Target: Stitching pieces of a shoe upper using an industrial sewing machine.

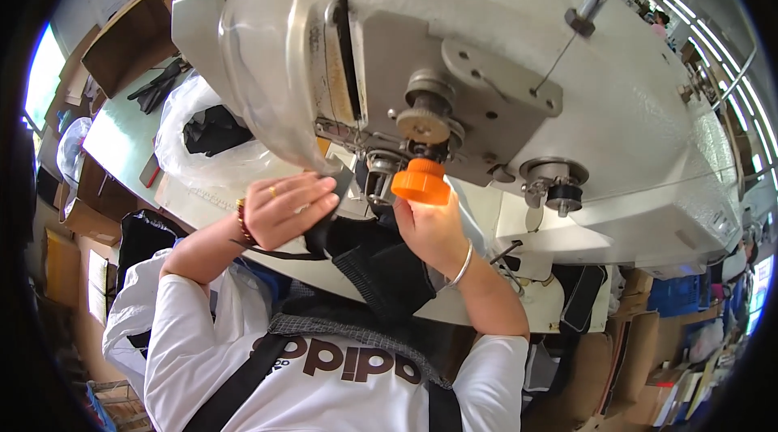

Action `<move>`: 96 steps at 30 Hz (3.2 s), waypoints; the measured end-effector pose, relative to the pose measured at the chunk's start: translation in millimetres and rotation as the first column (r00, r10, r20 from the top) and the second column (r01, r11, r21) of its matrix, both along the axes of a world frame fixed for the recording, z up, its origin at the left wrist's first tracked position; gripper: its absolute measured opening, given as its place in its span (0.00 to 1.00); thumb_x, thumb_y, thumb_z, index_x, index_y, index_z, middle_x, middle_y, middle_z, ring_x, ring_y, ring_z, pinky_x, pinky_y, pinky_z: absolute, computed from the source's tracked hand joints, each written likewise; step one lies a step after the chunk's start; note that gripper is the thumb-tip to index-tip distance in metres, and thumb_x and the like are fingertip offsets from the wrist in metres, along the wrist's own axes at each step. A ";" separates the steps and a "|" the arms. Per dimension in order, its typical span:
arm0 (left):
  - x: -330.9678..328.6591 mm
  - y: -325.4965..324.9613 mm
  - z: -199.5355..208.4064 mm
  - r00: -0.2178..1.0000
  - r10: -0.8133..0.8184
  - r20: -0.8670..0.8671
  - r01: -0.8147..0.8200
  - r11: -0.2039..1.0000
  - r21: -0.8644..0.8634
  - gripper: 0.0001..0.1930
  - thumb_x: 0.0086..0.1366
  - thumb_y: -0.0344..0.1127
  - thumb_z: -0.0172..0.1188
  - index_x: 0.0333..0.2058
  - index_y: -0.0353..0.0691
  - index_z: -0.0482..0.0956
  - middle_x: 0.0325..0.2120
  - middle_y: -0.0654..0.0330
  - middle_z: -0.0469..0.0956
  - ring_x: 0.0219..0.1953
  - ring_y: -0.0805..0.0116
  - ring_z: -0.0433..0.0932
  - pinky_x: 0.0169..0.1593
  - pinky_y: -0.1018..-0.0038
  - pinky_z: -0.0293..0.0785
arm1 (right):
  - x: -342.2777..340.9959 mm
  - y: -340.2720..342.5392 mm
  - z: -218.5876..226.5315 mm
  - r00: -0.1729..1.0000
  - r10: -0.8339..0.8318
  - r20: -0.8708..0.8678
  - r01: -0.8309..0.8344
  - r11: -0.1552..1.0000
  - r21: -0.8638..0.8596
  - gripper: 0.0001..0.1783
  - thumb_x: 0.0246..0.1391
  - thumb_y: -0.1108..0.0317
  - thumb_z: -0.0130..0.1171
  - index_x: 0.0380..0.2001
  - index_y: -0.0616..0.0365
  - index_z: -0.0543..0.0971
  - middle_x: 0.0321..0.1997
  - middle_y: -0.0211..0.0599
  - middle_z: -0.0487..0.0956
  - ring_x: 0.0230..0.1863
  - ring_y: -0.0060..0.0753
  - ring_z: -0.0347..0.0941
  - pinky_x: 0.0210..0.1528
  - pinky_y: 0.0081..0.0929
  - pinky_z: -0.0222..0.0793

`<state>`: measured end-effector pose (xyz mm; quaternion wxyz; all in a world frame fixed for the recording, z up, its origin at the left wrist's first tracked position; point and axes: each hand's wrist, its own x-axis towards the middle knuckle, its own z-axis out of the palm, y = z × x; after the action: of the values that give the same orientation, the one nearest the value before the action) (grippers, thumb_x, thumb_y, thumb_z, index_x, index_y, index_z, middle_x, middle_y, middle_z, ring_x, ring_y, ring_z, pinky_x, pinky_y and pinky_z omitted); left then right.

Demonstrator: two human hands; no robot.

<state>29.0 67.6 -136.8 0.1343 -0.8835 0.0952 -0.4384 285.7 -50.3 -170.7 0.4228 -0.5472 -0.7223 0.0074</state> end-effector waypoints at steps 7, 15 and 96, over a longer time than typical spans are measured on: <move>33.2 -14.0 -11.6 0.985 0.159 0.068 -0.158 0.987 -0.020 0.16 0.54 0.28 0.66 0.42 0.31 0.87 0.43 0.51 0.85 0.39 0.60 0.85 0.44 0.69 0.87 | 1.4 -3.1 -2.7 0.991 0.050 -0.125 -0.055 0.998 -0.031 0.13 0.66 0.79 0.56 0.50 0.60 0.85 0.56 0.44 0.86 0.56 0.46 0.82 0.61 0.37 0.74; 36.4 -13.2 -6.5 0.980 0.194 -0.033 -0.197 0.974 -0.109 0.18 0.51 0.28 0.66 0.43 0.33 0.86 0.43 0.57 0.83 0.45 0.65 0.81 0.39 0.72 0.82 | 10.9 -5.8 -23.5 0.991 0.084 -0.108 -0.090 0.995 -0.047 0.14 0.60 0.81 0.58 0.48 0.61 0.83 0.54 0.40 0.85 0.53 0.39 0.81 0.57 0.35 0.75; 35.8 4.4 -25.3 0.990 0.140 -0.024 -0.142 0.972 -0.186 0.14 0.57 0.30 0.66 0.43 0.36 0.87 0.46 0.57 0.83 0.23 0.76 0.75 0.23 0.78 0.68 | -1.5 -10.7 -14.7 0.991 0.082 -0.109 -0.091 0.992 -0.084 0.23 0.70 0.80 0.50 0.66 0.67 0.73 0.63 0.49 0.79 0.66 0.44 0.76 0.69 0.34 0.67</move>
<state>64.8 72.0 -162.0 0.0812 -0.8990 -0.0087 -0.4302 284.2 -61.0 -185.4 0.4349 -0.5325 -0.7209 0.0868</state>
